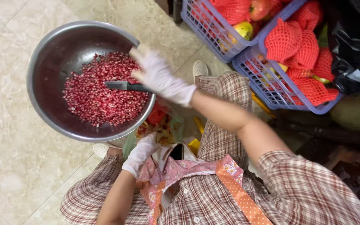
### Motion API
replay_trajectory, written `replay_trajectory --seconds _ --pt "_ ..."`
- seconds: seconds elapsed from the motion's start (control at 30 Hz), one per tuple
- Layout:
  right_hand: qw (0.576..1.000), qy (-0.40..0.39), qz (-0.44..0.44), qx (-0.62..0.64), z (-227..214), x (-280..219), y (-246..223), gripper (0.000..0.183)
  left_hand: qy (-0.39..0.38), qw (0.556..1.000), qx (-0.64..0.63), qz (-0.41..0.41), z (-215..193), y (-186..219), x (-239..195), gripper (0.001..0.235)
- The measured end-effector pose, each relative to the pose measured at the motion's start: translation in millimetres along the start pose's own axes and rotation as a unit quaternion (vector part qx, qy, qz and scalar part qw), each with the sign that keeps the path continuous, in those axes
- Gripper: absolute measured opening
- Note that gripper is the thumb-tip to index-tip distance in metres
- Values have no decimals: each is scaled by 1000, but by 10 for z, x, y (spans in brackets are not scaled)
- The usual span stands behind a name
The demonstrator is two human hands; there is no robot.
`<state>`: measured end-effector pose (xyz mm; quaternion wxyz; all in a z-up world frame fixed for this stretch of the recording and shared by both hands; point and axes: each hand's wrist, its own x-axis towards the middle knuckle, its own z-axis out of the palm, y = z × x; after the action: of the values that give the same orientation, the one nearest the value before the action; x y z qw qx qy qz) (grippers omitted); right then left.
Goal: The person sits on the floor and uses a knife to cut open pomegranates, then separates the seeds from the white pith by hand. The seeds are collected in a large metal bowl, and the discarded pith is placed into a plastic bag below.
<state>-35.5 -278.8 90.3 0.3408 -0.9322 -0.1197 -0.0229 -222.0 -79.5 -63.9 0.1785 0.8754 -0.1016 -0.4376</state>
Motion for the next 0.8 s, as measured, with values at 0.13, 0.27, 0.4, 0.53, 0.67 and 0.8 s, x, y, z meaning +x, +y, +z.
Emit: replay_trajectory --seconds 0.13,0.27,0.4,0.53,0.67,0.8 --pt "974 210 68 56 -769 58 885 52 -11 997 -64 -46 -174 177 -52 36" --pt "959 210 140 -128 -1384 10 1988 63 69 988 -132 33 -431 420 -180 50" --pt "925 45 305 -223 -1616 -33 2815 69 86 965 -229 96 -566 610 -282 43" --pt "887 -103 408 -190 -1567 36 3145 93 25 917 -390 76 -670 759 -379 38" --pt "877 -124 414 -210 -1493 92 3271 100 67 917 -379 101 -854 844 -419 33" --pt "876 -85 430 -201 -1529 88 3250 98 118 911 -373 130 -981 779 -471 31"
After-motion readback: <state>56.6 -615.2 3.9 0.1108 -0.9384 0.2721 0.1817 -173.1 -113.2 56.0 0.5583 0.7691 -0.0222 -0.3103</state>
